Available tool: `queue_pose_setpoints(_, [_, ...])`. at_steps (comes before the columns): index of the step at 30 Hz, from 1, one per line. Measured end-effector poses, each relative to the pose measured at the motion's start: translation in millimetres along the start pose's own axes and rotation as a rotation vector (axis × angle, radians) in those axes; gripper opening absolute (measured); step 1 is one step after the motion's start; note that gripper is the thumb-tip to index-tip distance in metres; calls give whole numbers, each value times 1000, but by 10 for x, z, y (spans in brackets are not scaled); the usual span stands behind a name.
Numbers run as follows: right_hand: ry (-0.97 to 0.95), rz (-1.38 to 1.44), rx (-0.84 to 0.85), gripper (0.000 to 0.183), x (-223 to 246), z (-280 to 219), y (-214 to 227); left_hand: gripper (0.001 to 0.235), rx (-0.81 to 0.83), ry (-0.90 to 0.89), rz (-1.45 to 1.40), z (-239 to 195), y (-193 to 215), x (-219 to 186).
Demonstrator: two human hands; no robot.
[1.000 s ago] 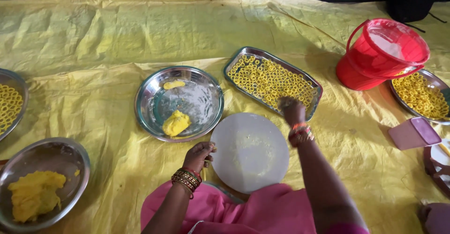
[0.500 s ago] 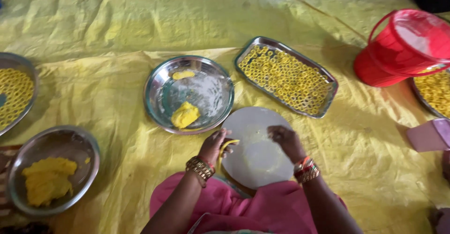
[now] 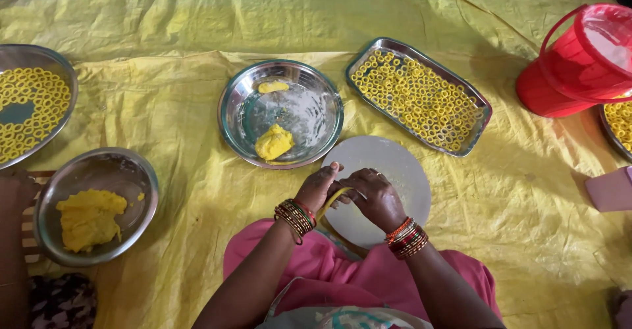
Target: The person rolls small pieces of yellow dough into thin ropes on a flat board and then joins the ends to form rings. The finished rings are placed onto a metal tray. The person repeats this process continuously.
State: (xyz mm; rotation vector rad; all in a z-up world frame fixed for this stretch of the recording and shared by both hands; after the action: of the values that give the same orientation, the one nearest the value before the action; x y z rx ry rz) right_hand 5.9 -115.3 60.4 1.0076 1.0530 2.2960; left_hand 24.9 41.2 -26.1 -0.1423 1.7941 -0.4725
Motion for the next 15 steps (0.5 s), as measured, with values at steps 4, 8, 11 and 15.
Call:
queue_pose_setpoints(4, [10,-20,-34,22,-54,-2,95,54,52,-24,32,-7,-23,49])
queue_pose_setpoints(8, [-183,86,-6,21,-131,6,230,34,125,-137,141,-16,-10,163])
queue_pose_setpoints(11, [-315,145,61,27,-188,-8,270,24,40,-199,160,-5,55,161])
queue_pose_setpoints(15, [-382,142,89,26,-281,-85,246,23,-5,-307,198,-22,72,-14])
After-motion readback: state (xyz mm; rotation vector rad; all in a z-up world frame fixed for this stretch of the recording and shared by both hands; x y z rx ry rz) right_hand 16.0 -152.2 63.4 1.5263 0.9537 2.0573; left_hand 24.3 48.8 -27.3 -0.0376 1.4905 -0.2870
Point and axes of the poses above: each hand's wrist, its own z-axis towards the middle knuckle, its own y-axis out of the back of the hand, x = y × z, the point moved 4 cm from there along z, towards the middle knuckle, and after that the axes turned 5 degrees about -y, right-handed, at the moved point
